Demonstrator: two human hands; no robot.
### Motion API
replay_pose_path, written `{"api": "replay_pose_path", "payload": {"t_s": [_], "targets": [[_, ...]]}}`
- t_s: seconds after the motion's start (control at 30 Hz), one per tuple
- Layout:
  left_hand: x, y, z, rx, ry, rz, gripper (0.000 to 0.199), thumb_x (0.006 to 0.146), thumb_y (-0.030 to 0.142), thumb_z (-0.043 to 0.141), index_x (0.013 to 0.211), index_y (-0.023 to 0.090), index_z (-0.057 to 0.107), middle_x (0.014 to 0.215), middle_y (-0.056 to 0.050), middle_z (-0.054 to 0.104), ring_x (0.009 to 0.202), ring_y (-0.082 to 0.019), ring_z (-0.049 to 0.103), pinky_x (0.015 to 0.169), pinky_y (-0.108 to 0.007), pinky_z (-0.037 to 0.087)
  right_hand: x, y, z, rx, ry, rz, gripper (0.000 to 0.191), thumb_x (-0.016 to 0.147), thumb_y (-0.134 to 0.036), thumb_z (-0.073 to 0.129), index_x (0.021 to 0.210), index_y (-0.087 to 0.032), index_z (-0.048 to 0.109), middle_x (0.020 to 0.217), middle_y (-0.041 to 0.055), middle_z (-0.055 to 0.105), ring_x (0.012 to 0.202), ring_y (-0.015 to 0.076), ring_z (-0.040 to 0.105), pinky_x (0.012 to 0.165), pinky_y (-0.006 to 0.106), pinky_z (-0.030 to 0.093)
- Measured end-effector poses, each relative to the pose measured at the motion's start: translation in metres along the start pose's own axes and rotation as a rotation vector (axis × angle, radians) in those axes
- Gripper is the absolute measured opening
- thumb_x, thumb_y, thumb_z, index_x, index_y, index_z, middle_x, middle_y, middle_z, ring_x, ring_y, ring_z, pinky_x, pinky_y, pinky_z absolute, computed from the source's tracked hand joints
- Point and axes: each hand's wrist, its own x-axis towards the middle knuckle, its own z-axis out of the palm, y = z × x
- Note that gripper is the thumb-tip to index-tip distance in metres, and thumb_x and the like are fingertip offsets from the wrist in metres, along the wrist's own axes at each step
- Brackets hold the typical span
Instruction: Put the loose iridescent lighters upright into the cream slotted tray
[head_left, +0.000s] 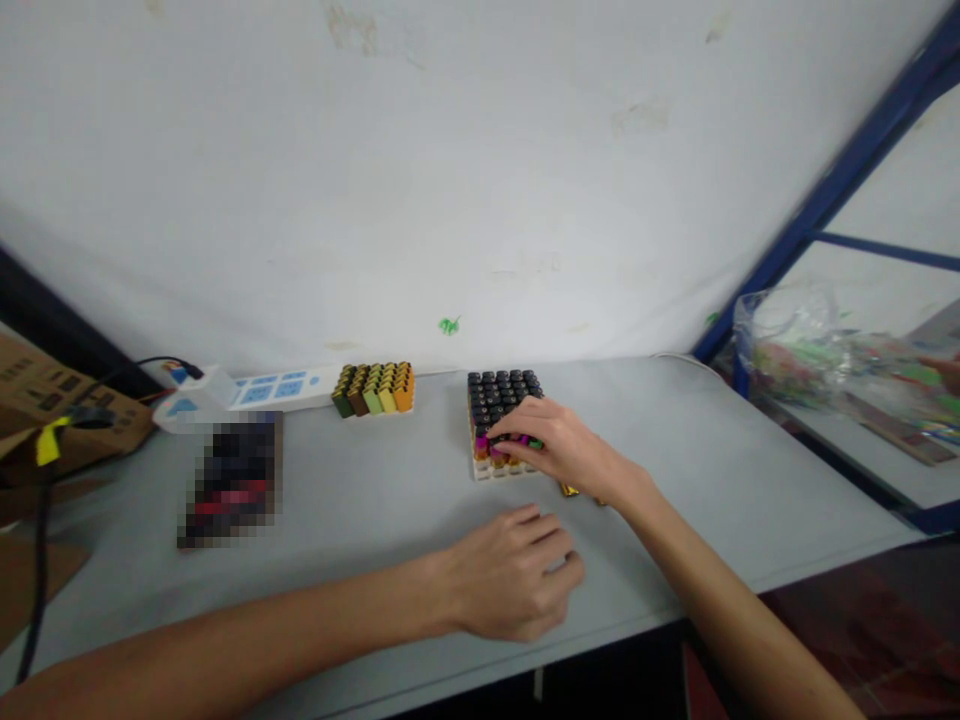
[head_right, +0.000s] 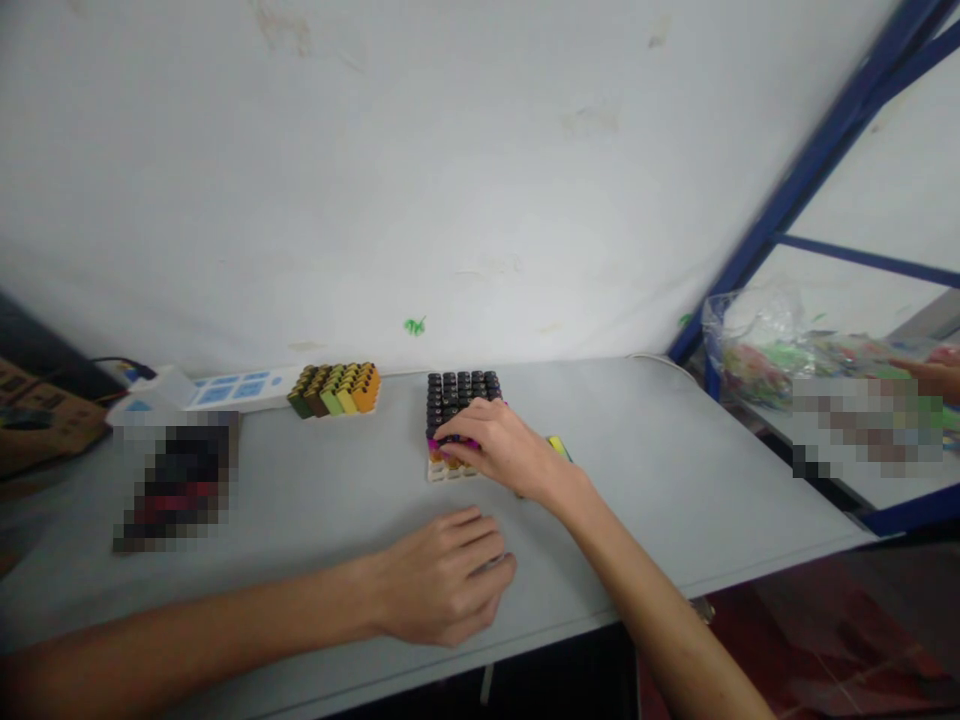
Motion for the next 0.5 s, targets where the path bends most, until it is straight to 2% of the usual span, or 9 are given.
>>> {"api": "replay_pose_path", "payload": {"t_s": [0.1, 0.23, 0.3, 0.37, 0.43, 0.5], "targets": [[-0.008, -0.001, 0.005, -0.004, 0.019, -0.097, 0.007, 0.091, 0.021, 0.063, 0.094, 0.015, 0.065, 0.093, -0.008, 0.067, 0.09, -0.025, 0.066, 0.083, -0.038, 0.054, -0.003, 0.0, 0.006, -0.065, 0.052, -0.027, 0.012, 0.101, -0.024, 0.07, 0.11, -0.021, 0.078, 0.111, 0.0078, 0.077, 0.1, 0.0227, 0.067, 0.093, 0.04, 0.054], [-0.014, 0.001, 0.015, -0.034, 0.075, -0.249, 0.015, 0.091, 0.019, 0.06, 0.104, 0.013, 0.066, 0.126, -0.018, 0.067, 0.124, -0.033, 0.062, 0.109, -0.046, 0.052, -0.014, 0.001, 0.01, -0.184, 0.199, -0.005, 0.019, 0.101, -0.022, 0.069, 0.119, -0.022, 0.074, 0.119, 0.0108, 0.069, 0.105, 0.0241, 0.065, 0.093, 0.042, 0.055], [-0.015, 0.001, 0.017, -0.07, 0.091, -0.282, 0.021, 0.092, 0.019, 0.059, 0.11, 0.012, 0.065, 0.139, -0.023, 0.061, 0.139, -0.035, 0.054, 0.117, -0.047, 0.049, -0.023, 0.006, 0.003, -0.167, 0.247, 0.06, 0.023, 0.102, -0.024, 0.069, 0.124, -0.022, 0.071, 0.114, 0.0098, 0.069, 0.102, 0.0232, 0.066, 0.091, 0.039, 0.057], [-0.016, 0.001, 0.018, -0.087, 0.088, -0.303, 0.024, 0.092, 0.017, 0.058, 0.114, 0.011, 0.065, 0.149, -0.025, 0.055, 0.148, -0.036, 0.047, 0.12, -0.048, 0.047, -0.037, 0.016, -0.009, -0.131, 0.31, 0.148, 0.019, 0.103, -0.028, 0.067, 0.12, -0.022, 0.07, 0.107, 0.0082, 0.069, 0.095, 0.0212, 0.068, 0.088, 0.036, 0.058], [-0.017, 0.0, 0.018, -0.092, 0.077, -0.315, 0.025, 0.091, 0.016, 0.058, 0.115, 0.011, 0.065, 0.153, -0.026, 0.052, 0.151, -0.038, 0.045, 0.121, -0.051, 0.046, -0.055, 0.028, -0.021, -0.13, 0.359, 0.264, 0.013, 0.104, -0.028, 0.063, 0.111, -0.021, 0.071, 0.098, 0.0063, 0.069, 0.086, 0.0197, 0.068, 0.085, 0.035, 0.058], [-0.017, 0.0, 0.018, -0.099, 0.07, -0.329, 0.025, 0.091, 0.016, 0.059, 0.114, 0.01, 0.065, 0.153, -0.027, 0.052, 0.15, -0.039, 0.045, 0.122, -0.052, 0.046, -0.075, 0.041, -0.029, -0.154, 0.337, 0.394, 0.013, 0.103, -0.028, 0.062, 0.107, -0.019, 0.071, 0.094, 0.0061, 0.068, 0.082, 0.0201, 0.068, 0.082, 0.035, 0.058]]}}
